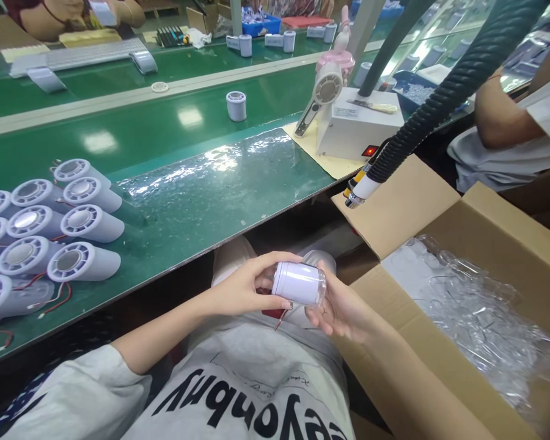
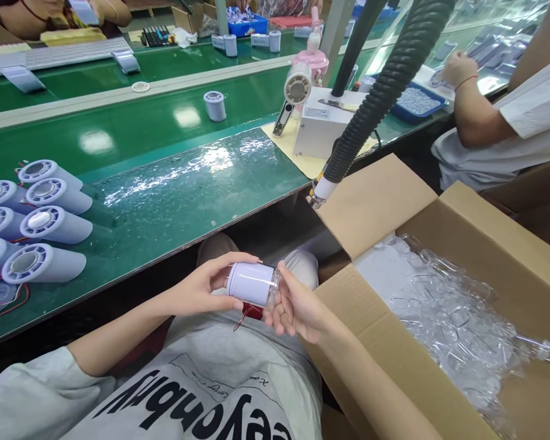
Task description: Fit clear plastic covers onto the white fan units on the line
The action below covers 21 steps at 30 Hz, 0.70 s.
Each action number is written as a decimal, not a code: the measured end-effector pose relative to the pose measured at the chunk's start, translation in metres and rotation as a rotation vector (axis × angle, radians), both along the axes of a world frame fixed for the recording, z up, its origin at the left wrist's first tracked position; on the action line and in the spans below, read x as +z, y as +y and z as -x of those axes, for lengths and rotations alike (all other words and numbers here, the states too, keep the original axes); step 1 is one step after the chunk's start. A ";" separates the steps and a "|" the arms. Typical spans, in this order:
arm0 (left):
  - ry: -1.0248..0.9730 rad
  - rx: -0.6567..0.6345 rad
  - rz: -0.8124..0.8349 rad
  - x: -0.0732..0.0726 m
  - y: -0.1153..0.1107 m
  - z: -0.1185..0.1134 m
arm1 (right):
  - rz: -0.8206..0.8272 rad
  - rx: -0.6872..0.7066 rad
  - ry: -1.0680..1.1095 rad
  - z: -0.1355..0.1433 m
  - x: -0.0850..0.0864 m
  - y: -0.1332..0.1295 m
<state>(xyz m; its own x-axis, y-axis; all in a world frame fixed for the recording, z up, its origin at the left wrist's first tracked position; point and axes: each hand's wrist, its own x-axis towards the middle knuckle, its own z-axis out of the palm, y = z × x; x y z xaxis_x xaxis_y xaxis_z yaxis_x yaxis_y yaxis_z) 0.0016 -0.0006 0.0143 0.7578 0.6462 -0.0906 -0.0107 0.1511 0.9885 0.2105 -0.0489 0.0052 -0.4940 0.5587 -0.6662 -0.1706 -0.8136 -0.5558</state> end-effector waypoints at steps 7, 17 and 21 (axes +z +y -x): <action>0.009 0.052 0.250 0.004 -0.003 0.002 | -1.307 -0.133 -0.557 -0.010 -0.005 -0.011; 0.018 -0.091 0.215 0.008 -0.001 0.008 | -0.933 -0.138 -0.298 -0.012 0.001 -0.015; 0.035 -0.088 0.299 -0.001 0.002 0.011 | -0.908 -0.129 -0.355 -0.012 0.001 -0.014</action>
